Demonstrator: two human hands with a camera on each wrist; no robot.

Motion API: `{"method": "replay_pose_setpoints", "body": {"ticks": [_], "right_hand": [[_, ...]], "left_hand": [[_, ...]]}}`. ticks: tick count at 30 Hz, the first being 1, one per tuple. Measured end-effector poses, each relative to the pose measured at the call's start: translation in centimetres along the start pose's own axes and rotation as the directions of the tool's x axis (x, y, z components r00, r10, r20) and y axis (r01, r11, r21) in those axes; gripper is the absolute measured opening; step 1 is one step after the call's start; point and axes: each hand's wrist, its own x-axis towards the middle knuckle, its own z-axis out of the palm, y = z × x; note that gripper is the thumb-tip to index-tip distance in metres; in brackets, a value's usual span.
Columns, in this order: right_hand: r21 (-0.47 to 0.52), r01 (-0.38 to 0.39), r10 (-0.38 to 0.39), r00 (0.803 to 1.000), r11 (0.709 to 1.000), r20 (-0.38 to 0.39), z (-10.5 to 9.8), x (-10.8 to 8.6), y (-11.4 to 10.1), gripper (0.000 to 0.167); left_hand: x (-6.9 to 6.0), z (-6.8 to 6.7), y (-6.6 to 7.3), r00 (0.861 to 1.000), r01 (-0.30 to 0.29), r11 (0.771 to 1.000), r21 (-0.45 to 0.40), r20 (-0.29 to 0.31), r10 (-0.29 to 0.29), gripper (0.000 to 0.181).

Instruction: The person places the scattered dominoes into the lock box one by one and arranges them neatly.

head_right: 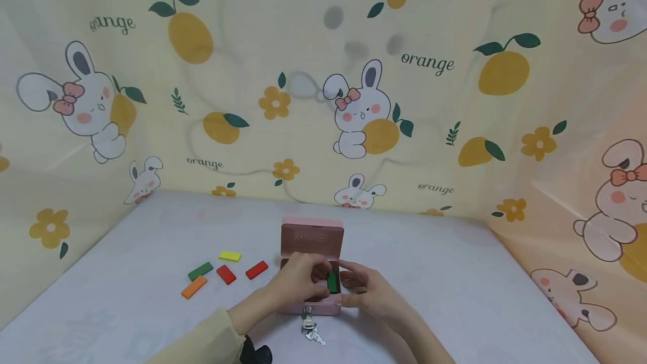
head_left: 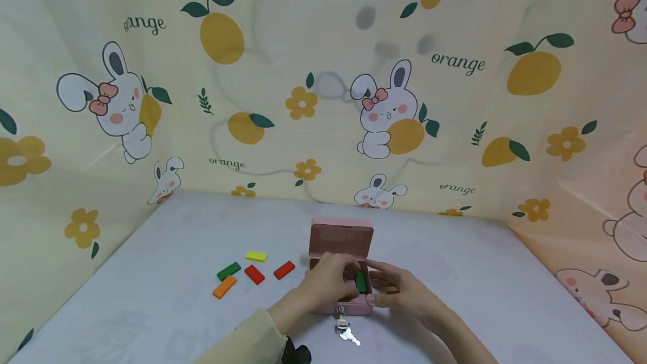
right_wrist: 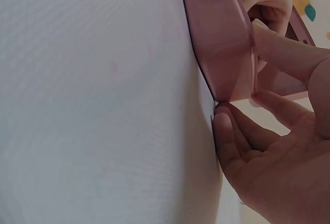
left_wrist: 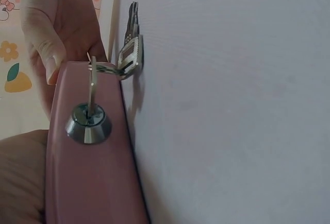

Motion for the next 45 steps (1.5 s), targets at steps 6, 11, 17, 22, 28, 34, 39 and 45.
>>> {"method": "replay_pose_setpoints", "body": {"ticks": [6, 11, 17, 22, 28, 34, 39, 45], "right_hand": [[-0.011, -0.014, 0.014, 1.0, 1.0, -0.004, -0.1, 0.1, 0.1, 0.076], [-0.016, -0.002, 0.002, 1.0, 1.0, 0.007, -0.2, 0.1, 0.1, 0.075], [-0.017, 0.017, -0.017, 1.0, 1.0, 0.017, -0.1, 0.1, 0.1, 0.073], [-0.01, 0.037, -0.036, 0.999, 0.999, 0.028, -0.1, 0.1, 0.2, 0.073], [-0.002, 0.036, -0.036, 0.999, 0.999, 0.026, -0.1, 0.1, 0.2, 0.073], [-0.012, 0.021, -0.02, 1.0, 1.0, 0.008, -0.1, 0.1, 0.2, 0.076], [-0.035, 0.01, -0.011, 1.0, 0.999, -0.005, 0.0, 0.2, 0.2, 0.078], [-0.033, -0.018, 0.017, 1.0, 0.999, -0.019, 0.1, 0.1, 0.0, 0.079]], "left_hand": [[0.0, -0.1, -0.1, 1.0, 0.002, 1.0, 0.014, -0.003, -0.002, 0.031], [0.0, -0.1, -0.1, 1.0, -0.012, 1.0, 0.017, -0.008, 0.013, 0.031], [-0.2, -0.4, -0.1, 0.999, -0.035, 0.999, 0.004, -0.022, 0.035, 0.029], [-0.9, -1.0, 0.3, 0.997, -0.053, 0.999, -0.006, -0.051, 0.053, 0.028], [-3.4, -2.6, 0.9, 0.993, -0.046, 0.998, -0.045, -0.115, 0.041, 0.03], [-6.2, -4.8, 0.1, 0.982, -0.004, 0.997, -0.073, -0.188, -0.01, 0.038], [-8.2, -6.7, -1.2, 0.964, 0.03, 0.998, -0.049, -0.263, -0.042, 0.039], [-10.2, -8.3, -1.9, 0.946, 0.086, 0.993, -0.085, -0.306, -0.108, 0.036]]}}
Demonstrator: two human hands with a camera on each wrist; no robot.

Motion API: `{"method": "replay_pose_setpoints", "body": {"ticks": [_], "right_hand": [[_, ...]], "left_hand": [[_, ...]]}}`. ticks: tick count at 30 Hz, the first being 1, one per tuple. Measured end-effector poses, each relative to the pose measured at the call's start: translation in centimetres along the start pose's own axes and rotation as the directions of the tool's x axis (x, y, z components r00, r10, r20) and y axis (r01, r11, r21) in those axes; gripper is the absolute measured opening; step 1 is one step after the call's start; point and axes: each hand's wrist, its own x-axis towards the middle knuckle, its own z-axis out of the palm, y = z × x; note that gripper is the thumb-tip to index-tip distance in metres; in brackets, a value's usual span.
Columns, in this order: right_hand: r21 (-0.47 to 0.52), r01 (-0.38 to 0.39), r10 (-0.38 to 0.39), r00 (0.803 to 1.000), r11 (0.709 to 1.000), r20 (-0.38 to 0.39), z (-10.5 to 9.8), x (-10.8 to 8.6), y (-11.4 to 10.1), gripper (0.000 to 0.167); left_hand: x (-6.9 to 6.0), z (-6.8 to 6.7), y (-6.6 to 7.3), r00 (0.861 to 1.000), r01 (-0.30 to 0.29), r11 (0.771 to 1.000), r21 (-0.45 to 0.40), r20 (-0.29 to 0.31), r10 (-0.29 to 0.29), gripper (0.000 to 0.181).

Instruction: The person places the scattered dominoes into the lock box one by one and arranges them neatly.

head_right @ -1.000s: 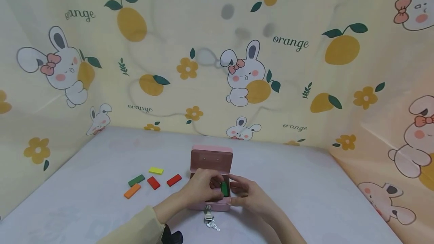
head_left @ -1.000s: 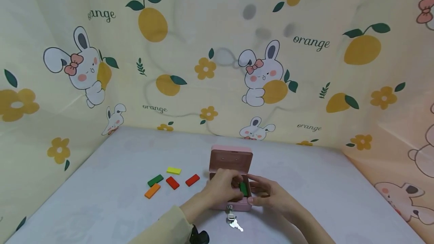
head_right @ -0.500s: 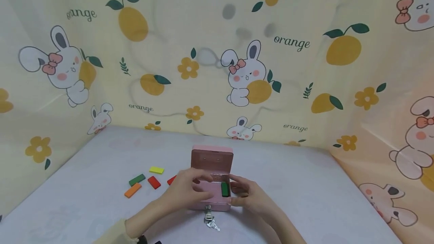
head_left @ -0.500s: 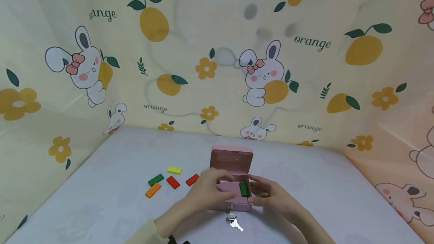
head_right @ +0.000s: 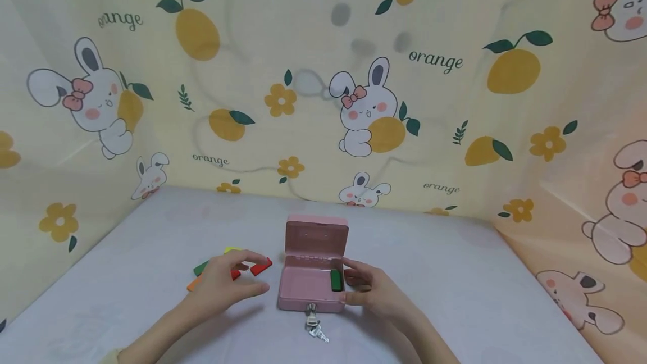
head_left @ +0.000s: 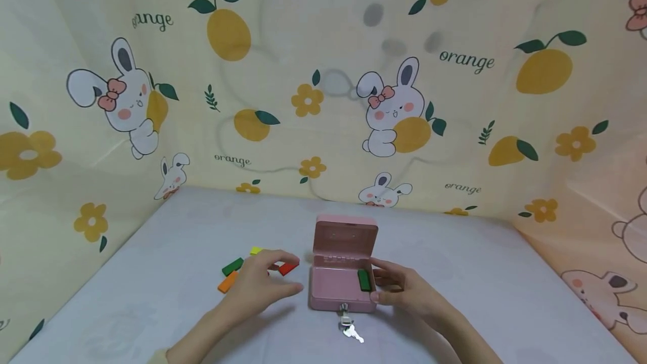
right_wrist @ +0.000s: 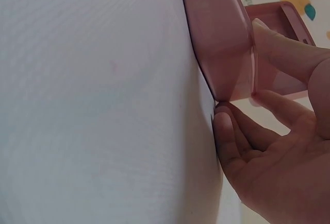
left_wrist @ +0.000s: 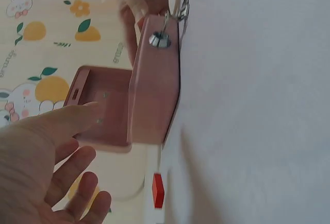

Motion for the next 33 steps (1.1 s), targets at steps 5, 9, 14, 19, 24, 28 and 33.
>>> {"method": "replay_pose_setpoints", "body": {"ticks": [5, 9, 14, 19, 24, 28, 33], "right_hand": [[-0.002, 0.002, -0.002, 1.0, 1.0, -0.002, 0.0, 0.0, 0.0, 0.079], [0.018, 0.024, -0.024, 1.0, 1.0, 0.016, -0.1, 0.0, 0.2, 0.077], [0.025, 0.025, -0.026, 0.999, 0.999, 0.021, -0.2, 0.0, 0.2, 0.076], [0.008, 0.003, -0.003, 1.0, 1.0, 0.006, -0.2, -0.1, 0.2, 0.078], [0.017, 0.011, -0.012, 1.0, 1.0, 0.019, -0.1, 0.0, 0.3, 0.076], [0.032, 0.017, -0.018, 0.999, 0.999, 0.035, -0.1, 0.0, 0.4, 0.075], [0.036, 0.032, -0.034, 0.999, 0.999, 0.037, -0.2, 0.0, 0.3, 0.075]], "left_hand": [[-0.9, -1.7, -0.7, 0.999, 0.04, 0.999, 0.022, -0.017, -0.04, 0.04], [-1.7, -3.9, -1.8, 0.998, 0.058, 0.995, 0.087, 0.009, -0.059, 0.042], [-2.3, -7.1, -3.4, 0.988, 0.137, 0.988, 0.077, 0.057, -0.141, 0.047], [-2.7, -9.3, -5.2, 0.974, 0.185, 0.981, 0.056, 0.119, -0.191, 0.049], [-3.1, -10.1, -6.1, 0.972, 0.183, 0.982, 0.052, 0.137, -0.189, 0.051], [-3.2, -10.2, -6.5, 0.966, 0.204, 0.977, 0.066, 0.146, -0.212, 0.053], [-3.1, -10.2, -6.6, 0.96, 0.223, 0.971, 0.086, 0.153, -0.234, 0.054]]}}
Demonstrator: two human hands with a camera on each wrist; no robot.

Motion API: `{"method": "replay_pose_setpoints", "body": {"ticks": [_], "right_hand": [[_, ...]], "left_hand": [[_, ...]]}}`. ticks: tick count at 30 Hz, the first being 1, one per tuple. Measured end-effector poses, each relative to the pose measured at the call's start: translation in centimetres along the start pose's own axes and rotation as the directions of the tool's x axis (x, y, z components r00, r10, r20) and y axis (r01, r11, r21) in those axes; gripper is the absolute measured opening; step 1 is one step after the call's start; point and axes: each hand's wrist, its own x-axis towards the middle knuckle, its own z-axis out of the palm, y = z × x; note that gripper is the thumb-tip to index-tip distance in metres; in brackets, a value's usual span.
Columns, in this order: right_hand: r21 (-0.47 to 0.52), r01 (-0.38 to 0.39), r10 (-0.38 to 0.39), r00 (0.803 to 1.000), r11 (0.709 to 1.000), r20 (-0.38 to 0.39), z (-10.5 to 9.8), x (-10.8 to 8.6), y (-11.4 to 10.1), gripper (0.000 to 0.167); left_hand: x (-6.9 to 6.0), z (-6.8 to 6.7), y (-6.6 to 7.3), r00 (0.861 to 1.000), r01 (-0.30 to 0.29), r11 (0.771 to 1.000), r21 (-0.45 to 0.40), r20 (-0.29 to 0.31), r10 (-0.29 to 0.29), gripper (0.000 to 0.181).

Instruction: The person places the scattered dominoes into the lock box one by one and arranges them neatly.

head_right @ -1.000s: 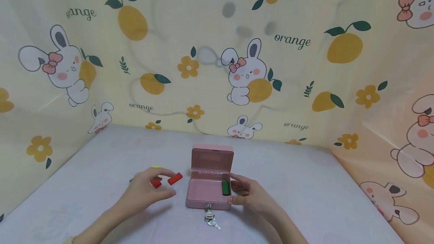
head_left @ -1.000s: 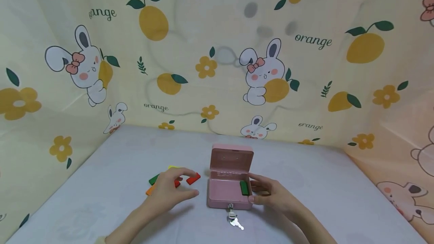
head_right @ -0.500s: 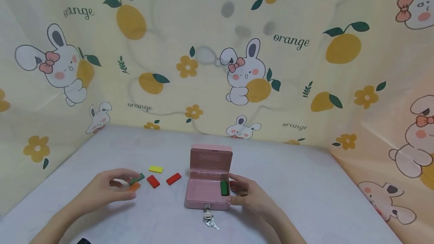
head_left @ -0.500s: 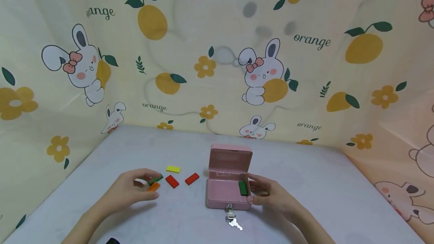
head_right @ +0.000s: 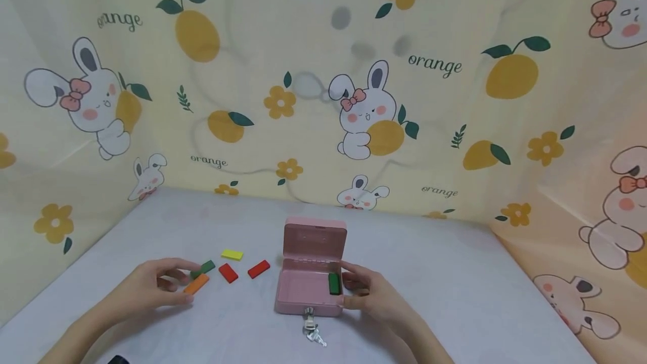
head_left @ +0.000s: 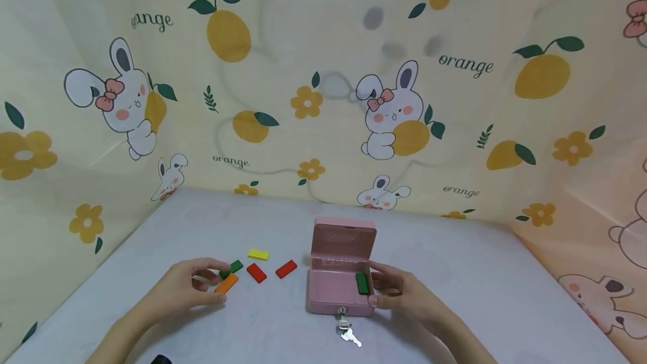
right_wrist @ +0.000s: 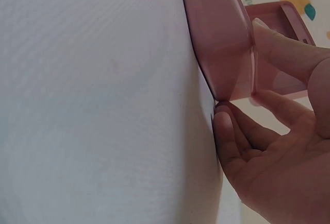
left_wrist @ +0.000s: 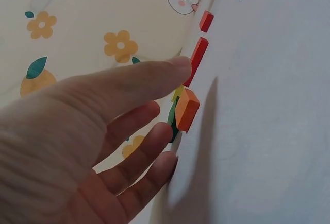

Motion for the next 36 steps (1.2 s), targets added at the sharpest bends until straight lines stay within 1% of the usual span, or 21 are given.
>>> {"method": "replay_pose_setpoints", "body": {"ticks": [3, 8, 11, 15, 18, 27, 33, 36], "right_hand": [[0.004, 0.007, -0.007, 1.0, 1.0, 0.001, -0.13, -0.04, 0.04, 0.075], [0.008, -0.009, 0.009, 1.0, 1.0, 0.003, -0.12, 0.05, 0.03, 0.076], [-0.001, -0.018, 0.018, 1.0, 1.0, -0.003, -0.12, 0.05, -0.05, 0.077], [-0.008, -0.019, 0.019, 1.0, 1.0, -0.008, -0.1, 0.03, -0.12, 0.077], [-0.002, -0.011, 0.011, 1.0, 1.0, -0.005, -0.09, -0.02, -0.1, 0.077], [0.022, 0.024, -0.025, 1.0, 0.999, 0.017, -0.08, -0.24, 0.04, 0.074], [0.018, 0.013, -0.013, 1.0, 1.0, 0.01, -0.01, -0.19, -0.06, 0.074], [0.006, -0.003, 0.003, 1.0, 1.0, -0.003, 0.0, -0.11, -0.14, 0.075]], "left_hand": [[0.09, 0.07, 0.11, 1.0, 0.016, 1.0, -0.006, 0.006, -0.016, 0.055], [-0.05, 0.15, 0.28, 0.999, 0.04, 0.999, -0.017, 0.014, -0.039, 0.056], [-0.04, 0.19, 0.23, 0.999, 0.028, 0.999, -0.025, 0.022, -0.027, 0.057], [-0.05, 0.24, 0.01, 0.999, 0.004, 0.998, -0.056, 0.047, -0.001, 0.058], [-0.04, 0.24, -0.05, 0.998, 0.004, 0.998, -0.065, 0.059, -0.001, 0.058], [0.04, 0.38, -0.36, 0.998, -0.002, 0.999, -0.048, 0.064, 0.005, 0.055], [0.12, 0.59, -0.26, 0.998, 0.026, 0.999, -0.023, 0.049, -0.025, 0.053], [0.22, 0.64, -0.26, 0.998, 0.033, 0.999, -0.016, 0.055, -0.032, 0.052]]}}
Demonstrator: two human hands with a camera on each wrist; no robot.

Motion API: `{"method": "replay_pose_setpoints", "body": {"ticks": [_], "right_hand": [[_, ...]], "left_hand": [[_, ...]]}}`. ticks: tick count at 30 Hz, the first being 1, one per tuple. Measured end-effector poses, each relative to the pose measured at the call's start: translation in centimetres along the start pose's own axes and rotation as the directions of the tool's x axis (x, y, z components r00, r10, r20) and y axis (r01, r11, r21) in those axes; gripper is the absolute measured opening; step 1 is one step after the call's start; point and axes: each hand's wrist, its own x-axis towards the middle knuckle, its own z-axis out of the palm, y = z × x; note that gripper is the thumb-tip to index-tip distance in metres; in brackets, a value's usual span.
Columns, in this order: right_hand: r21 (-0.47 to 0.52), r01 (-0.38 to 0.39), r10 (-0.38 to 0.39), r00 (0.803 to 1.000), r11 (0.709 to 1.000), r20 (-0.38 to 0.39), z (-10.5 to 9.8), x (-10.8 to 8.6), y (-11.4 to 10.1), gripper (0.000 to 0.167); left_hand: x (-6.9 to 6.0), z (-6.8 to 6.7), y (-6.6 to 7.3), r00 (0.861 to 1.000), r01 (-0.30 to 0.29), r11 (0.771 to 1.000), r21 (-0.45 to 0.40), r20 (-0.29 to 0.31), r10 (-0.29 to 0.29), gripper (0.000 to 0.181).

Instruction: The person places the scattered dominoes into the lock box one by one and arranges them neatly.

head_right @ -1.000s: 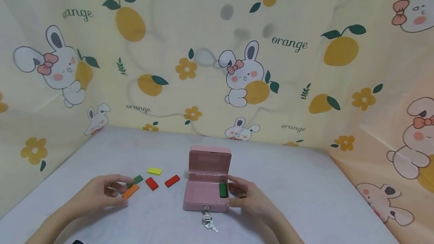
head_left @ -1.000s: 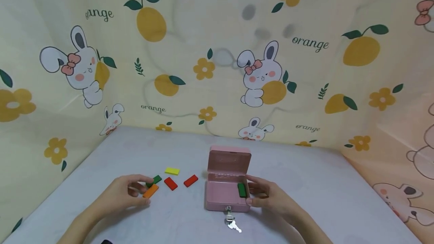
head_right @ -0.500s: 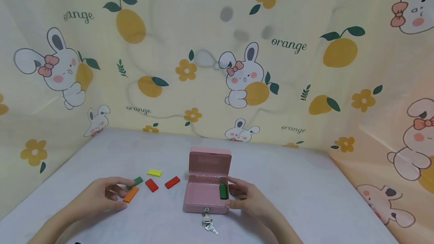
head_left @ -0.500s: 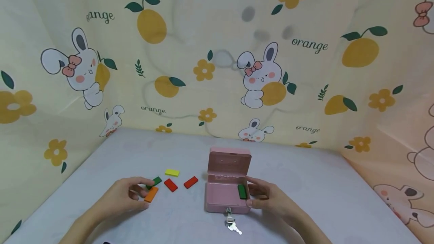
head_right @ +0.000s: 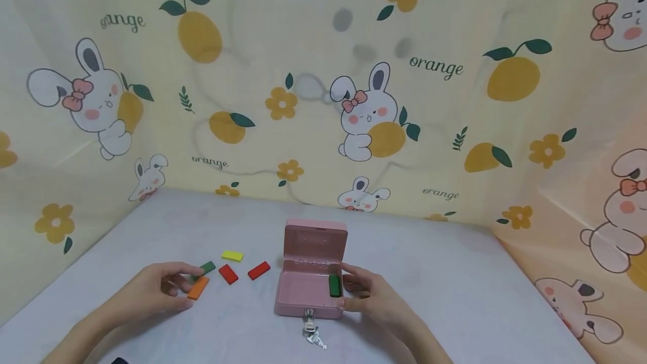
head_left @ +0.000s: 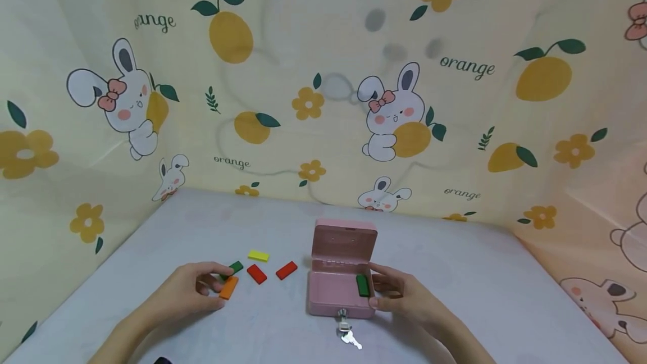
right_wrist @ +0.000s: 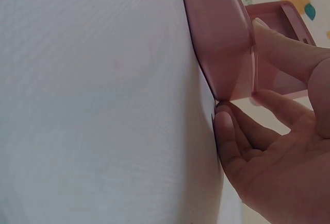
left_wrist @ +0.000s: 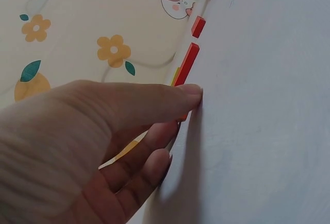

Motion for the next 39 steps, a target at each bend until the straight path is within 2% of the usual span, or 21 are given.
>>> {"method": "replay_pose_setpoints", "body": {"ticks": [7, 17, 24, 30, 39], "right_hand": [[-0.016, -0.019, 0.019, 1.0, 1.0, -0.013, -0.07, -0.06, 0.02, 0.076], [-0.008, -0.042, 0.042, 0.999, 0.999, -0.009, 0.11, 0.17, 0.48, 0.077], [-0.005, -0.033, 0.033, 0.999, 0.999, -0.008, 0.21, 0.25, 0.73, 0.075], [-0.02, -0.035, 0.035, 0.999, 0.999, -0.021, 0.09, 0.35, 0.69, 0.075], [-0.016, -0.021, 0.021, 1.0, 1.0, -0.011, -0.12, 0.46, 0.48, 0.077]], "left_hand": [[0.2, -0.06, 0.1, 0.999, -0.008, 1.0, -0.012, 0.042, 0.009, 0.047], [-0.04, 0.07, -0.23, 0.998, 0.018, 0.999, -0.029, 0.063, -0.017, 0.047], [-0.26, 0.11, -0.25, 0.997, 0.056, 0.998, -0.04, 0.06, -0.053, 0.049], [-0.02, -0.11, -0.18, 0.997, 0.032, 0.999, -0.03, 0.065, -0.03, 0.05], [0.03, -0.34, 0.12, 0.998, 0.028, 0.999, -0.036, 0.049, -0.026, 0.054]]}}
